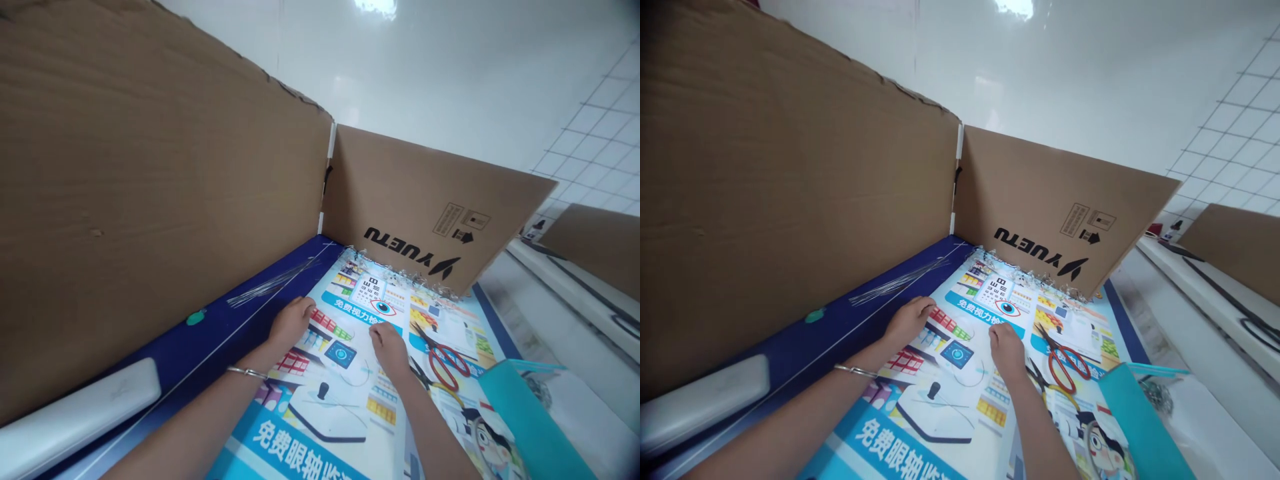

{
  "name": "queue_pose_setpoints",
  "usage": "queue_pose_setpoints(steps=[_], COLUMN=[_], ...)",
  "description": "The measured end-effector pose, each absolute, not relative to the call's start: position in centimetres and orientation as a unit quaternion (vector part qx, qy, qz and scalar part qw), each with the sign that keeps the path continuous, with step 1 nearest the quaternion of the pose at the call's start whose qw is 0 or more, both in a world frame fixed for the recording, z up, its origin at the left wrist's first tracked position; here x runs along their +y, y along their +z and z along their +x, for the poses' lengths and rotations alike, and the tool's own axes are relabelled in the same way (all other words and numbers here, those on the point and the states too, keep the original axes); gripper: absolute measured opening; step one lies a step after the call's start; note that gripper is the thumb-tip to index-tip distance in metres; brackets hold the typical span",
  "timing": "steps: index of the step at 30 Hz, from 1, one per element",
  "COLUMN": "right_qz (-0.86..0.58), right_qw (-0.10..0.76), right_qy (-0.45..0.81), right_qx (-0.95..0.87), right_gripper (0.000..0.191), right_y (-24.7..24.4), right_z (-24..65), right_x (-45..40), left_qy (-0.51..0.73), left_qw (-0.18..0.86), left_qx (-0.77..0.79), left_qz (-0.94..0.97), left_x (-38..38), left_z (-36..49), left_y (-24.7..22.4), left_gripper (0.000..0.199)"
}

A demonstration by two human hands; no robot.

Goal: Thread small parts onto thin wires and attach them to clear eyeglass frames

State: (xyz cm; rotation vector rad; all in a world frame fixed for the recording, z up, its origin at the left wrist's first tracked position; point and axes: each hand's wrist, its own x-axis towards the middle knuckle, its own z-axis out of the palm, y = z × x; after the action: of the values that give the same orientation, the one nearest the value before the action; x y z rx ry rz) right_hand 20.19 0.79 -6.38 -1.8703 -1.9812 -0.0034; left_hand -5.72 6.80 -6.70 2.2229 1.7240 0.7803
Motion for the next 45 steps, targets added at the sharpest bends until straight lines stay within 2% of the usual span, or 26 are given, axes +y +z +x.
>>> queue_pose_setpoints(steps=[8, 16, 23, 38, 42, 45], right_qz=[-0.644, -0.636, -0.624, -0.607, -0.61, -0.61], right_qw=[0.223, 0.224, 0.234, 0.232, 0.23, 0.231], right_qy=[0.019, 0.055, 0.065, 0.069, 0.068, 0.067], right_qx=[-0.731, -0.737, -0.743, -0.756, -0.755, -0.755], right_gripper=[0.02, 0.02, 0.021, 0.021, 0.021, 0.021], right_y=[-6.1, -6.3, -6.4, -6.6, -6.6, -6.6], right_z=[20.3, 20.7, 20.8, 21.0, 20.9, 20.9], right_x=[0.8, 1.4, 1.5, 1.8, 1.7, 1.6], left_qy=[0.258, 0.198, 0.125, 0.054, 0.037, 0.031], left_qw=[0.091, 0.043, 0.048, 0.068, 0.081, 0.084], left_qx=[0.612, 0.686, 0.698, 0.683, 0.679, 0.68], left_qz=[0.742, 0.699, 0.703, 0.725, 0.729, 0.727], left_x=[7.0, 8.5, 8.8, 8.4, 8.3, 8.4], left_z=[-6.6, -14.6, -17.5, -19.3, -19.7, -20.1], left_y=[-5.9, -2.9, -3.6, -3.5, -3.6, -3.8], left_gripper=[0.018, 0.02, 0.018, 0.015, 0.027, 0.027])
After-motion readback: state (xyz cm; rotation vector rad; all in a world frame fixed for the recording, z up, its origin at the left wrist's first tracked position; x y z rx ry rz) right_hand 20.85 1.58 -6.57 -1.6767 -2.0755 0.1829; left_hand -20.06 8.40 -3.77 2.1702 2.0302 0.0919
